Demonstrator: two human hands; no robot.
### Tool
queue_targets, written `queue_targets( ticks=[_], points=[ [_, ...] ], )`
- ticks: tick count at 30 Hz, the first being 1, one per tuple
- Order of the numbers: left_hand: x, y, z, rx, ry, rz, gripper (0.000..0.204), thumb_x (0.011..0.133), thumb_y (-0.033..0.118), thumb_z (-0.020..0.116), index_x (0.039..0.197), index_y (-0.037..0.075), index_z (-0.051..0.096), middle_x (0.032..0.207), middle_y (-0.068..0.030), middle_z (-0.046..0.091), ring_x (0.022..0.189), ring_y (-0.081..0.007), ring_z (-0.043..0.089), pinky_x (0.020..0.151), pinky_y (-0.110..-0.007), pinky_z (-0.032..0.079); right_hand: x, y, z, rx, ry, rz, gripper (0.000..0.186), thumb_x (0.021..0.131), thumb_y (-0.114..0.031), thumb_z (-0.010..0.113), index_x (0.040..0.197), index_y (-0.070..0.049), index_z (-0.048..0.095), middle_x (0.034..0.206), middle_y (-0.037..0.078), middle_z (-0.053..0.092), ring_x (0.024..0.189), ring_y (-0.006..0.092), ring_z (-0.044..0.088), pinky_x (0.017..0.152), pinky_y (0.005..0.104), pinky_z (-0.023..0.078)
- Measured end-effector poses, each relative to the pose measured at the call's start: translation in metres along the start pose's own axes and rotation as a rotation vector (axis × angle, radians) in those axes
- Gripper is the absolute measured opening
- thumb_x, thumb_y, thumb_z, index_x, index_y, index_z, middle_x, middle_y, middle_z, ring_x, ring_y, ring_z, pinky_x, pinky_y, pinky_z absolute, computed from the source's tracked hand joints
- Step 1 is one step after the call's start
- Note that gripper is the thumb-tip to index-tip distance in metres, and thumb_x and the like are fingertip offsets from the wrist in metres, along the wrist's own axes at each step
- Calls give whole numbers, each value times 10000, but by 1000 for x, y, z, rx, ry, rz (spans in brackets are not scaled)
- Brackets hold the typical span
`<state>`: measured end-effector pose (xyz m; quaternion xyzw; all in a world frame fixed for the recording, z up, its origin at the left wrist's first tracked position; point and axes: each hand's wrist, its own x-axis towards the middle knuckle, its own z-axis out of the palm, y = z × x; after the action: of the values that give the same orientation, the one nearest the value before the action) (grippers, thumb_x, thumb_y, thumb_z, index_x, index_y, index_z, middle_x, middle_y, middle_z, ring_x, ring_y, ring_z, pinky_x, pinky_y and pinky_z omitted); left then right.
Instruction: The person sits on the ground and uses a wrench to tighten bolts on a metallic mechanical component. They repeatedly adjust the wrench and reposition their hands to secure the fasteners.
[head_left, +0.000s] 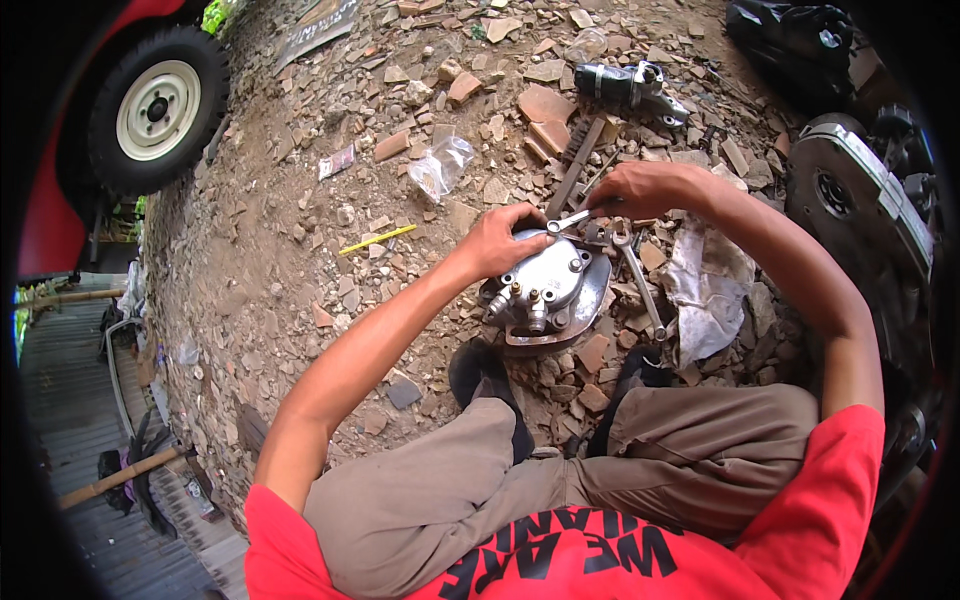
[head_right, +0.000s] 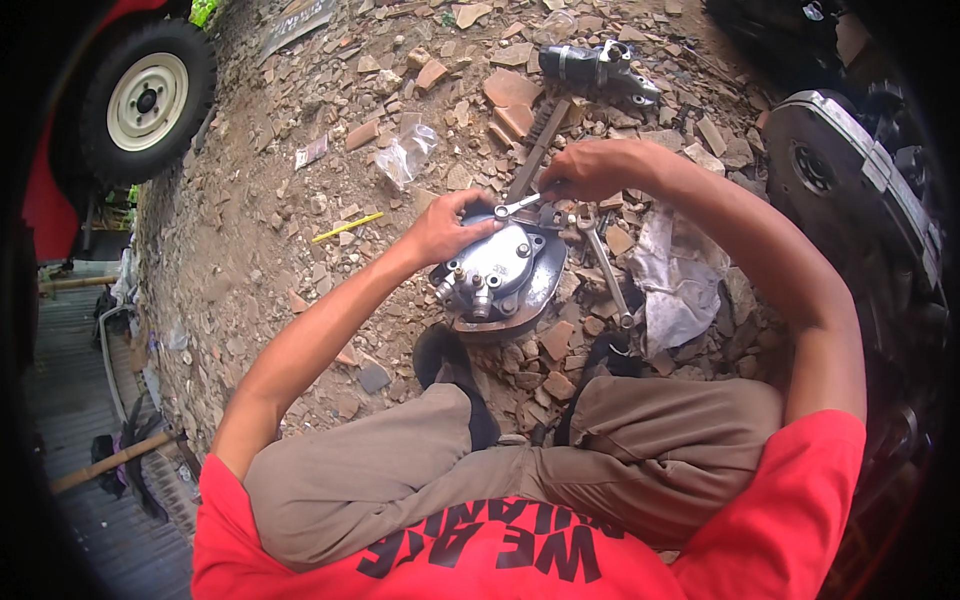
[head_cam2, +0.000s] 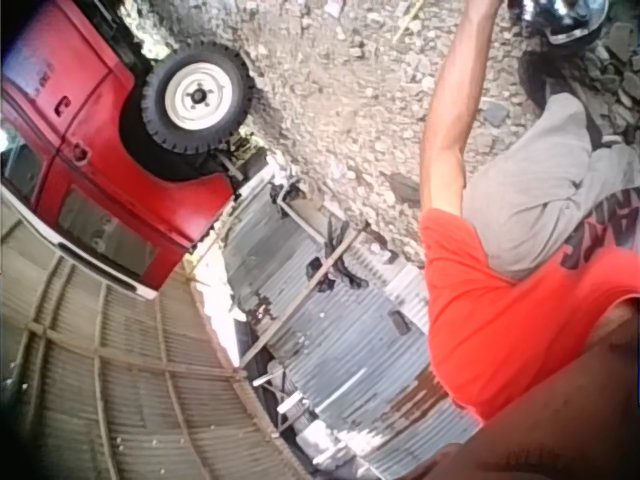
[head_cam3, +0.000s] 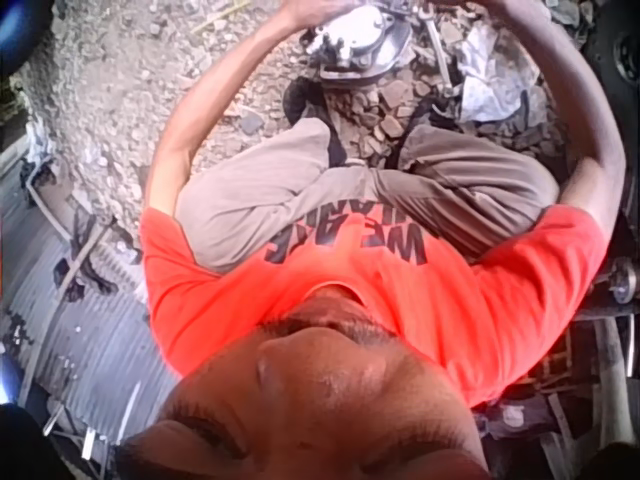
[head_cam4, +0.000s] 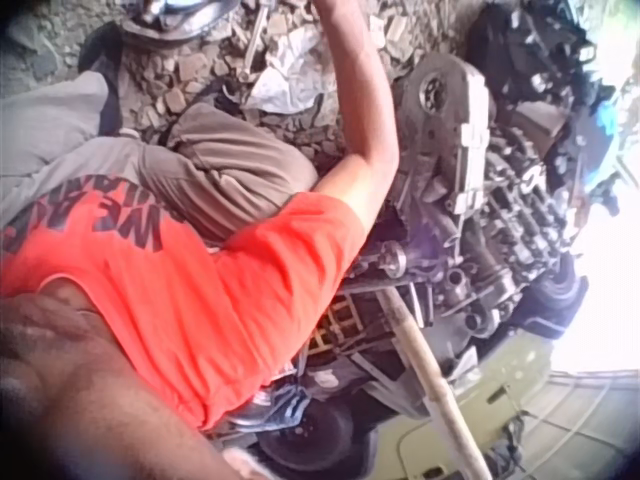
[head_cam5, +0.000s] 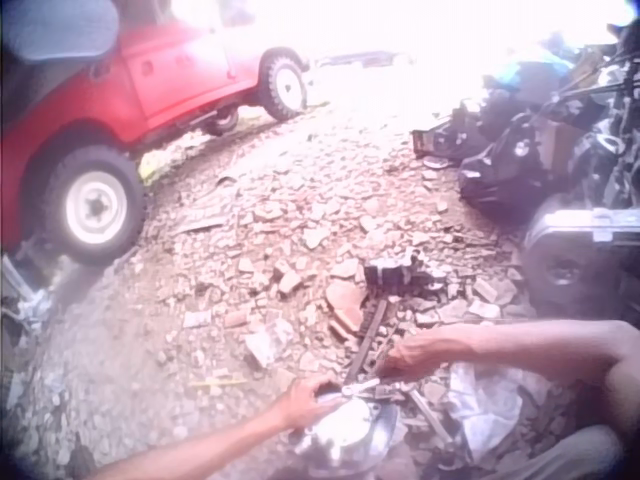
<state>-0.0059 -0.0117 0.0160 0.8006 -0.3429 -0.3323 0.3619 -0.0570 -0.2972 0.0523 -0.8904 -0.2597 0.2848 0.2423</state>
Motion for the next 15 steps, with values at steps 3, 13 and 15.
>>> queue_targets(
  ticks=[3,13,15],
  points=[
    [-3,-5,0,-83,5,18,309,898,264,759,1123,61,695,1058,-91,728,986,-170,672,897,-338,528,-15,-66,1,61,-148,83,309,1001,-246,574,899,29,671,807,193,704,710,326,684,673,442,525],
    [0,3,1,-88,12,52,356,877,278,760,1121,26,698,1067,-133,729,1004,-205,688,910,-347,530,-20,-89,30,786,123,472,348,954,-165,586,1220,60,588,899,122,711,715,158,659,624,328,540],
    [0,0,1,-96,-8,22,335,903,280,763,1138,51,694,1063,-99,726,1000,-174,674,915,-339,525,-13,-91,33,886,143,610,427,957,-164,598,1324,31,503,965,110,703,726,142,656,607,295,541]
  ],
)
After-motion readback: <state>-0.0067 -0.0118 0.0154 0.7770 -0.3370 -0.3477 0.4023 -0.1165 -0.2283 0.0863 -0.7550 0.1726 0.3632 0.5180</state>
